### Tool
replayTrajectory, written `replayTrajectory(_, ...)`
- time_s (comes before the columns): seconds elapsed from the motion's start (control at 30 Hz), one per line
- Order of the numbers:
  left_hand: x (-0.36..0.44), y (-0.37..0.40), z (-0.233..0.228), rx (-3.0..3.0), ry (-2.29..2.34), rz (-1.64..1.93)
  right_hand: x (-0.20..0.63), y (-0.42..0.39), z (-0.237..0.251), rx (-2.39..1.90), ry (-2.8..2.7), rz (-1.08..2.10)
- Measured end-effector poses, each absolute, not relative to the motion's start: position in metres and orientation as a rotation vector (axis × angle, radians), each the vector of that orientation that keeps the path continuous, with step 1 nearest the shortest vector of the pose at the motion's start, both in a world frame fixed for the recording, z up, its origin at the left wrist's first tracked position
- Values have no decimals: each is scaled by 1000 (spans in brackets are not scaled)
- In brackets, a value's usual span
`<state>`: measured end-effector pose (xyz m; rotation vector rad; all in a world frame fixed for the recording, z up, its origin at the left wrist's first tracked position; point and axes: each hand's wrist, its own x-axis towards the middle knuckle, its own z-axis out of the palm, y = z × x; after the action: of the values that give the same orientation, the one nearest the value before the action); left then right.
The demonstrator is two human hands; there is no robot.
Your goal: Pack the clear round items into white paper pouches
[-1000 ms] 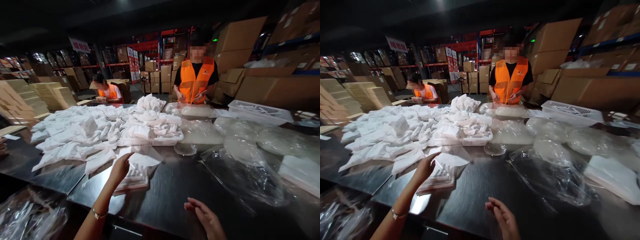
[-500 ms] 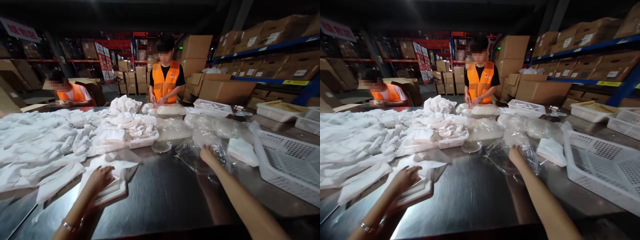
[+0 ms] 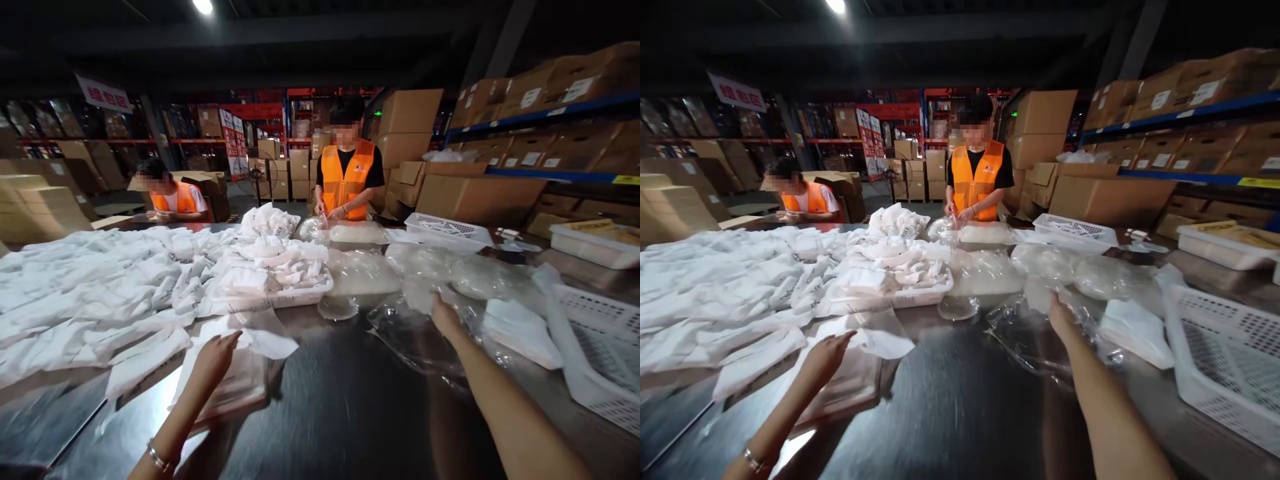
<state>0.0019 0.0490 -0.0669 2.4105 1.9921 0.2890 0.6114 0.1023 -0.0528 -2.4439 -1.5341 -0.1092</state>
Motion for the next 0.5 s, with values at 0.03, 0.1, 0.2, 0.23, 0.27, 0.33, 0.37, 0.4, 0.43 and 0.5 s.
replayTrajectory(0.03, 12, 43, -64, 2430, 2011, 294, 615, 103, -50, -2447, -1512, -113)
replayTrajectory(0.1, 42, 21, -66, 2546, 1963, 292, 616, 104, -48, -2438, -1517, -116)
replayTrajectory(0.2, 102, -25, -86, 2829, 1651, 249, 606, 108, -54, -2434, -1581, -103)
replayTrajectory(0.23, 120, -40, -95, 2876, 1540, 257, 601, 110, -58, -2448, -1585, -103)
replayTrajectory(0.27, 135, -53, -105, 2888, 1425, 267, 597, 111, -62, -2467, -1573, -108)
replayTrajectory(0.33, 154, -70, -121, 2834, 1295, 356, 591, 113, -70, -2501, -1527, -137)
replayTrajectory(0.37, 158, -74, -128, 2796, 1270, 422, 589, 113, -72, -2507, -1507, -154)
replayTrajectory(0.4, 159, -76, -133, 2763, 1265, 489, 589, 114, -74, -2504, -1492, -170)
replayTrajectory(0.43, 159, -74, -137, 2745, 1262, 547, 589, 114, -74, -2498, -1479, -182)
replayTrajectory(0.5, 154, -68, -143, 2765, 1253, 639, 592, 115, -72, -2481, -1440, -188)
